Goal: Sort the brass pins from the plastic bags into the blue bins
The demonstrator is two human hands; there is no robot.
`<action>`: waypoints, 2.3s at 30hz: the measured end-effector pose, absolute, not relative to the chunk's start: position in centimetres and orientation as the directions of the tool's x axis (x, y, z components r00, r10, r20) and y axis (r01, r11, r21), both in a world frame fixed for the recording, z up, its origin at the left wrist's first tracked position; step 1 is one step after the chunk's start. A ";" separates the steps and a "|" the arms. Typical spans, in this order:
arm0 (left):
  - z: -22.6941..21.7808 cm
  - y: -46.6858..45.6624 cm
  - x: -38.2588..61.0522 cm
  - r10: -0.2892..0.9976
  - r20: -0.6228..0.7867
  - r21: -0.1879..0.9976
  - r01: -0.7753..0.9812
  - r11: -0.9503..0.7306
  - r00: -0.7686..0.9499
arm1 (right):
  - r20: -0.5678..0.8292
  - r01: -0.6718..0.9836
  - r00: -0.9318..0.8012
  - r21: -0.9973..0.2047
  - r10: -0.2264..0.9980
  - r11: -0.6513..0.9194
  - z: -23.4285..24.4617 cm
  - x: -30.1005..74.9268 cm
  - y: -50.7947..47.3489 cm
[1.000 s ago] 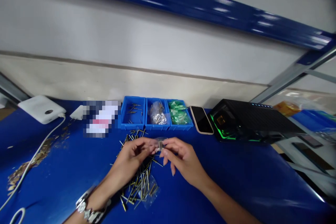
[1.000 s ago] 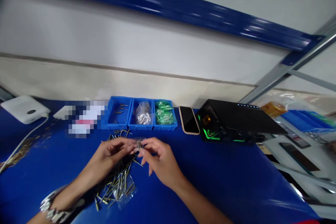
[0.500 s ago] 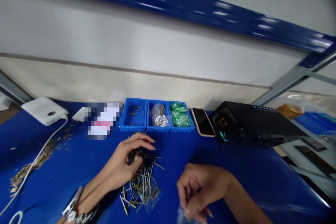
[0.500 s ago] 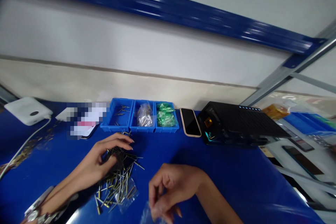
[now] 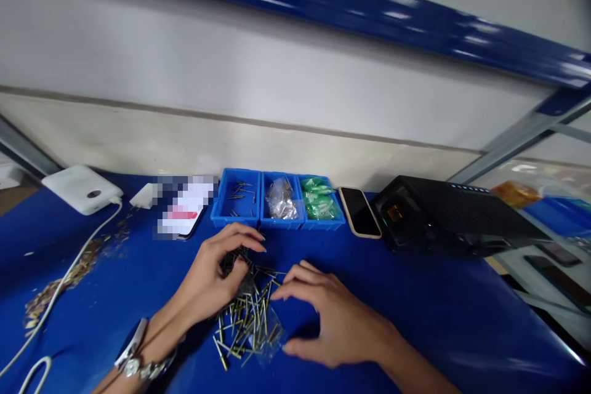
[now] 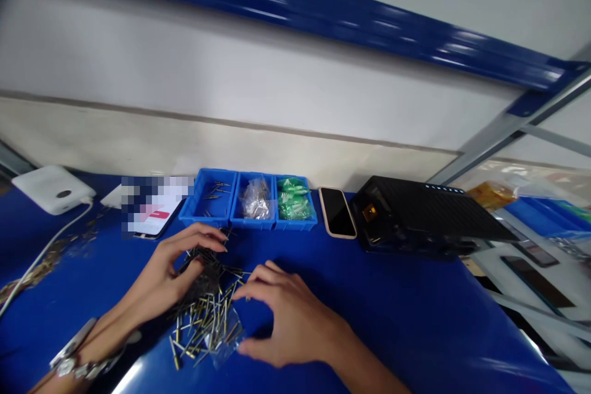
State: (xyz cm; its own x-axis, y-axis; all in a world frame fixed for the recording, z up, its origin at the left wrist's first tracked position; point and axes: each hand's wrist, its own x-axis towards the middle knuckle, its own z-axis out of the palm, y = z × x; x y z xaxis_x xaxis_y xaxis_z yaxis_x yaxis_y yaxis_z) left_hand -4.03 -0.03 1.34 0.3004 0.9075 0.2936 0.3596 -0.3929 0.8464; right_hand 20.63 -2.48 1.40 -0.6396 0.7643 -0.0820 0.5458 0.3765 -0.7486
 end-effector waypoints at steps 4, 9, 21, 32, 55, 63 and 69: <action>1.3 -0.2 -4.0 0.904 0.306 0.847 0.349 -0.401 0.297 | -0.041 0.602 -0.734 -0.500 0.678 0.622 0.5 19.7 -4.2; 1.2 -0.2 -3.8 0.894 0.301 0.836 0.359 -0.414 0.332 | 0.101 0.510 -0.809 -0.369 0.579 0.777 -0.4 19.0 -4.3; 0.6 -1.0 -3.3 0.738 0.417 0.698 0.334 -0.634 0.531 | -0.200 0.121 -0.333 -0.978 0.922 -0.169 0.2 19.2 -1.8; 0.3 -1.4 -0.7 0.958 -0.052 0.994 -0.075 0.076 0.282 | 0.280 0.360 -0.259 -0.860 0.924 0.361 0.0 19.6 -2.5; 1.6 -0.4 -4.2 0.985 0.115 0.849 0.502 -0.166 0.131 | -0.196 -0.105 -0.419 -0.959 0.887 -0.262 1.1 20.9 -0.3; 0.0 0.5 -7.6 0.865 -0.031 0.596 0.704 -0.386 0.501 | -0.120 0.087 -0.447 -0.992 0.887 -0.090 0.9 21.0 -1.0; 0.1 0.0 -6.7 0.855 0.005 0.531 0.723 -0.442 0.519 | -0.154 0.219 -0.431 -0.974 0.889 -0.063 0.9 21.0 -0.9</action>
State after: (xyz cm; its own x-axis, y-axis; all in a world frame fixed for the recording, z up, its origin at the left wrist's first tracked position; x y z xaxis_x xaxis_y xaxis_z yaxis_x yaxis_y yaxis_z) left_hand -6.67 0.02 0.11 0.5188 0.8549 0.0054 0.7227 -0.4419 0.5313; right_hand 21.01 -0.94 0.92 -0.4306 0.8893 -0.1541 0.2193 -0.0626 -0.9737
